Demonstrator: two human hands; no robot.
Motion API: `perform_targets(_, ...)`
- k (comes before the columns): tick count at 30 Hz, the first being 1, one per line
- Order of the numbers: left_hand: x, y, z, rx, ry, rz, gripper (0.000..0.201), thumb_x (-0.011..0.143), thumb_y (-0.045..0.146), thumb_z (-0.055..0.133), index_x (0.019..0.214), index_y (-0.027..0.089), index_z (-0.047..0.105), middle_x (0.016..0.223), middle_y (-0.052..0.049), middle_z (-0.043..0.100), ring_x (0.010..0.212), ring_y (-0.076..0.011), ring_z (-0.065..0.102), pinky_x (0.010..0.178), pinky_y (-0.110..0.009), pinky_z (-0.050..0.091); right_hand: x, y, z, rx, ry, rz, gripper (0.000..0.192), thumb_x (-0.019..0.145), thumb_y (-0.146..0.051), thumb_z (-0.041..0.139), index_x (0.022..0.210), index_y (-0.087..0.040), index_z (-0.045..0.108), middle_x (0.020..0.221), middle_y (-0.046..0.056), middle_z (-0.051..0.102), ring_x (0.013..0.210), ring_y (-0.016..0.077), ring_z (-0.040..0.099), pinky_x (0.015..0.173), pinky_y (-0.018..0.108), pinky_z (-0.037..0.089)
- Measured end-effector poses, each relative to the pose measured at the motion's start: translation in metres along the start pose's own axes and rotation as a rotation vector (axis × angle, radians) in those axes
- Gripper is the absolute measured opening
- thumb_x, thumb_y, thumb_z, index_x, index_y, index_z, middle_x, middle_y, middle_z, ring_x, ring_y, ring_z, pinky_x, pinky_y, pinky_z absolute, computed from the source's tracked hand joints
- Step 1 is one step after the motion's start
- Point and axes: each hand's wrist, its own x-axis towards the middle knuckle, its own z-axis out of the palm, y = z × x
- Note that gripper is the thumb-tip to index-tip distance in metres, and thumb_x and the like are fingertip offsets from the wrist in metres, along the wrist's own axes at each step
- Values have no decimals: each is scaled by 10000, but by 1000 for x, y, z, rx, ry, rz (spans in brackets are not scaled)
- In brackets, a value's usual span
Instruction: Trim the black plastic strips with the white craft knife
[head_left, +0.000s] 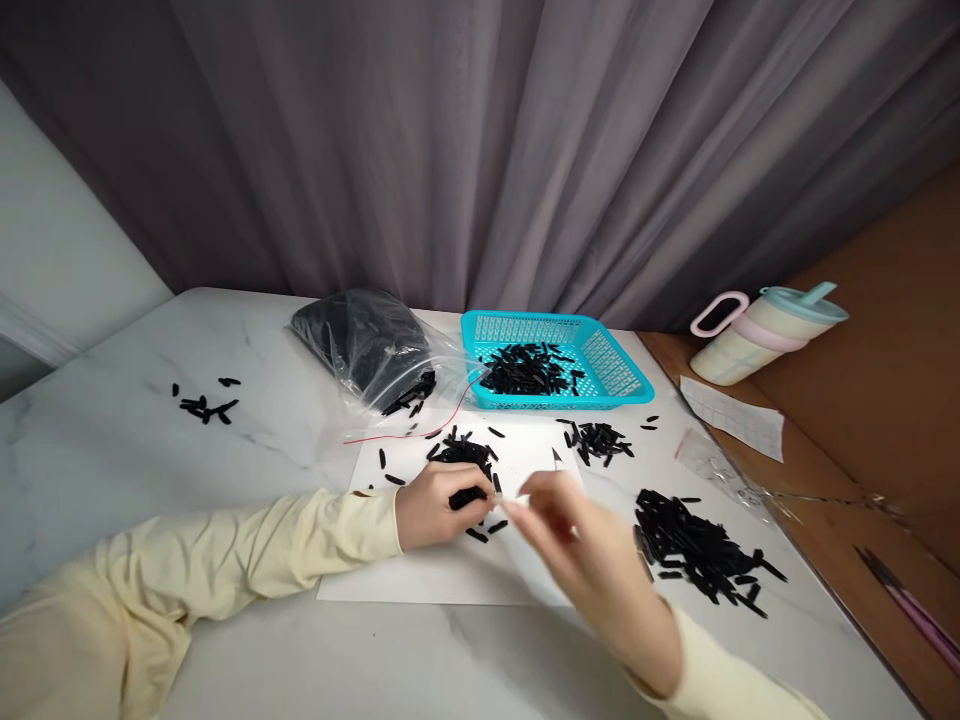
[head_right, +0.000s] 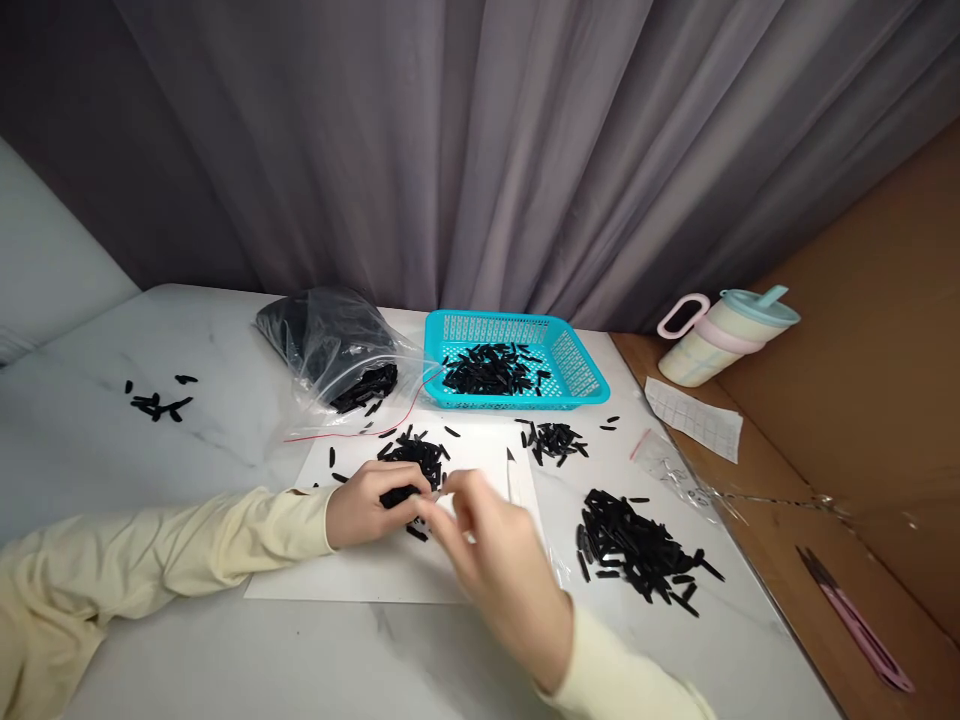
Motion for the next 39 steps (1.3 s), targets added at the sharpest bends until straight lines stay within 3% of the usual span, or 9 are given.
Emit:
perform_targets(2,-1,-1,0,11,-27,19,142,802,163,482,714,134,590,657,-45,628,584,-113,563,574,-201,453,11,5,22,67,-112,56,219,932,-381,425,836,-189,470,570,-59,545,424,91,508,399,192,369)
perform_targets(4,-1,-2,1,24,-44,21,140,787,126,460,728,138,587,662,-40,618,584,-112,557,565,-200,451,12,8,39,74,-180,112,233,942,-390,387,794,-212,407,589,-50,575,447,118,553,402,207,347)
perform_targets(7,-2,-4,1,54,-54,19,158,776,86,440,757,146,585,678,-29,611,594,-103,552,570,-189,453,6,10,51,-42,-164,85,311,961,-440,280,765,-219,380,577,-30,598,435,154,577,394,230,305)
perform_targets(13,-5,-5,1,136,-143,63,180,788,89,420,823,131,592,712,-47,607,631,-117,564,582,-189,455,6,14,52,-172,-110,-59,460,978,-452,129,764,-187,437,554,2,623,432,141,592,398,238,265)
perform_targets(21,-8,-7,-2,132,-258,86,250,790,83,414,974,120,580,831,-82,639,741,-147,601,671,-217,482,7,22,51,-194,-80,-262,465,1006,-319,149,671,-173,436,499,-19,524,393,84,465,415,226,235)
perform_targets(23,-7,-6,-2,133,-238,83,238,802,98,420,975,120,582,811,-79,639,719,-141,596,656,-209,478,6,25,49,-148,-87,-296,447,1006,-299,168,665,-177,430,512,-17,517,406,87,449,424,229,248)
perform_targets(30,-1,-5,-2,-14,-24,-45,127,829,146,477,815,143,602,706,-22,636,623,-95,566,628,-182,455,7,33,44,68,-75,-216,395,997,-346,206,665,-205,366,479,-50,425,391,85,333,410,218,246)
perform_targets(35,4,0,-9,-178,-35,-282,197,843,229,526,677,141,586,582,14,598,538,-79,534,569,-178,436,9,37,42,163,-51,-180,370,989,-366,247,654,-215,288,481,-64,350,397,83,281,412,210,240)
perform_targets(39,5,2,-11,-216,-55,-266,182,842,218,527,703,134,607,581,11,600,542,-82,535,568,-182,440,9,38,42,174,-43,-169,366,984,-370,271,653,-216,281,485,-65,336,402,83,277,413,209,239)
